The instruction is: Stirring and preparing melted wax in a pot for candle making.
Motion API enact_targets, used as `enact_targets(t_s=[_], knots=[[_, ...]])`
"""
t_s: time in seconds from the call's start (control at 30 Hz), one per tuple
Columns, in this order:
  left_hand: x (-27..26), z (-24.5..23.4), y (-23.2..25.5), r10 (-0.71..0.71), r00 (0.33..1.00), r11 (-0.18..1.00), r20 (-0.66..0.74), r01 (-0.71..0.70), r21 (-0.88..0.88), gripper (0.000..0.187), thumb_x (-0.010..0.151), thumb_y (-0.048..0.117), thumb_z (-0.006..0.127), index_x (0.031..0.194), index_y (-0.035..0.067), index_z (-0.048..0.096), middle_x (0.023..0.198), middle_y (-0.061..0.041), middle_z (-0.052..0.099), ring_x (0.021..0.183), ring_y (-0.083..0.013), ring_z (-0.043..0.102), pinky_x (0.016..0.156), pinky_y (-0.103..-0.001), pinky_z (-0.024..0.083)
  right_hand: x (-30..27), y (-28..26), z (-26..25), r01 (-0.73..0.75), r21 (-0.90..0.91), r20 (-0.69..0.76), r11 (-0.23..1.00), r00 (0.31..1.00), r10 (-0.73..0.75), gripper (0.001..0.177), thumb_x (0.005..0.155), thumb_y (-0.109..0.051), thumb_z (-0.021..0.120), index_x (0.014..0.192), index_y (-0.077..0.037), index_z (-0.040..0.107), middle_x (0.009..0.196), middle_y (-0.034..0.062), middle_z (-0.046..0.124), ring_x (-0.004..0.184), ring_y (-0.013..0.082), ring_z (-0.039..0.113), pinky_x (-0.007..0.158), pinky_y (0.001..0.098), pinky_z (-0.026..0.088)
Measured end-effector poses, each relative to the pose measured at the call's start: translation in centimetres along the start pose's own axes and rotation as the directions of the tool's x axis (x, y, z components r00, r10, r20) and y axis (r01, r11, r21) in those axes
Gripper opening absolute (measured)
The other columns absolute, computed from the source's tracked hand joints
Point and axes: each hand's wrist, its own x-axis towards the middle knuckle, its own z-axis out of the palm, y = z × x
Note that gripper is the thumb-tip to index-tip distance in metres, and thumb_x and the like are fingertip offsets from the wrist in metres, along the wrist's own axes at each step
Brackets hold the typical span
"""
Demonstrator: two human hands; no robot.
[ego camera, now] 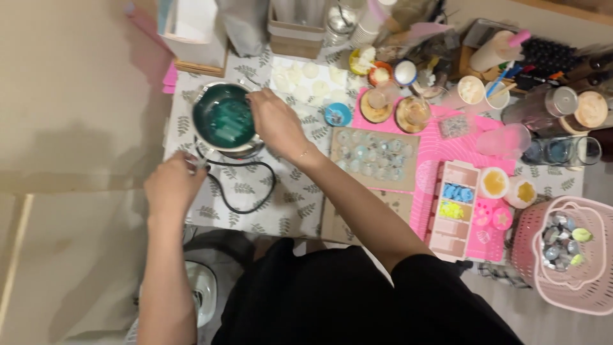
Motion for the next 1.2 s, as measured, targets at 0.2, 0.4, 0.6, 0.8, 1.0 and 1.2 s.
enact_targets(t_s=[0.2,0.4,0.6,0.8,1.0,1.2], knots=[[0.4,-0.1,-1.5,0.098,0.99,0.961,0.097,-0.069,-0.266,0.026,0.085,0.028,0.076,0.106,0.013,0.073,0.078,-0.01,0.075,0.073,-0.0297,0.073,0.069,-0.044,0.056,2.2,-1.2,2.2,-0.086,0.03,0.017,0.996,0.996,0.085,0.02,0.098,-0.01,0.059,0.108,0.0,0.072,0.105,0.0201,0.071,0.097,0.0393,0.069,0.087,0.0444,0.054],[0.3,-0.9,-0.4,0.066,0.924,0.71,0.377,0.222,-0.668,0.017,0.088,0.022,0.074,0.09,0.006,0.068,0.058,-0.005,0.064,0.048,-0.0147,0.058,0.049,-0.033,0.045,0.3,-3.7,2.3,0.053,0.127,0.225,0.99,0.971,-0.081,0.018,0.1,-0.01,0.059,0.108,-0.001,0.072,0.1,0.017,0.071,0.095,0.0357,0.069,0.087,0.0436,0.054],[0.7,2.5,-2.1,0.138,0.947,0.661,0.289,0.129,-0.739,0.023,0.092,0.023,0.073,0.083,0.003,0.066,0.057,0.0,0.059,0.049,-0.0074,0.044,0.047,-0.029,0.033,-2.8,-7.4,-1.7,-0.133,-0.05,0.24,0.99,0.96,0.141,0.015,0.099,-0.009,0.06,0.106,0.0,0.069,0.094,0.0164,0.065,0.084,0.0344,0.067,0.075,0.043,0.055],[1.1,2.5,-2.4,0.178,0.926,0.648,0.332,0.143,-0.748,0.026,0.093,0.024,0.071,0.08,0.004,0.063,0.056,0.0,0.057,0.049,-0.0077,0.044,0.046,-0.029,0.034,-1.1,-3.8,0.7,-0.163,-0.17,-0.008,0.972,0.986,0.164,0.019,0.097,-0.004,0.061,0.112,0.004,0.069,0.093,0.0188,0.064,0.088,0.0374,0.065,0.079,0.0453,0.053],[2.1,1.7,-2.9,0.193,0.902,0.645,0.387,0.181,-0.743,0.025,0.093,0.025,0.071,0.08,0.006,0.061,0.056,0.001,0.055,0.049,-0.0079,0.046,0.046,-0.028,0.036,2.1,-4.7,2.8,-0.049,0.0,0.081,0.999,0.996,0.049,0.018,0.096,-0.005,0.061,0.109,0.001,0.071,0.096,0.0176,0.068,0.09,0.0375,0.066,0.082,0.0453,0.054],[2.5,1.3,-3.4,0.235,0.888,0.62,0.395,0.177,-0.765,0.029,0.093,0.025,0.071,0.077,0.008,0.054,0.056,0.004,0.048,0.05,-0.0062,0.042,0.046,-0.027,0.033,0.0,-5.9,0.5,0.097,0.022,0.278,0.995,0.955,-0.1,0.012,0.097,-0.006,0.061,0.103,0.001,0.07,0.097,0.017,0.068,0.09,0.0335,0.068,0.081,0.043,0.055]])
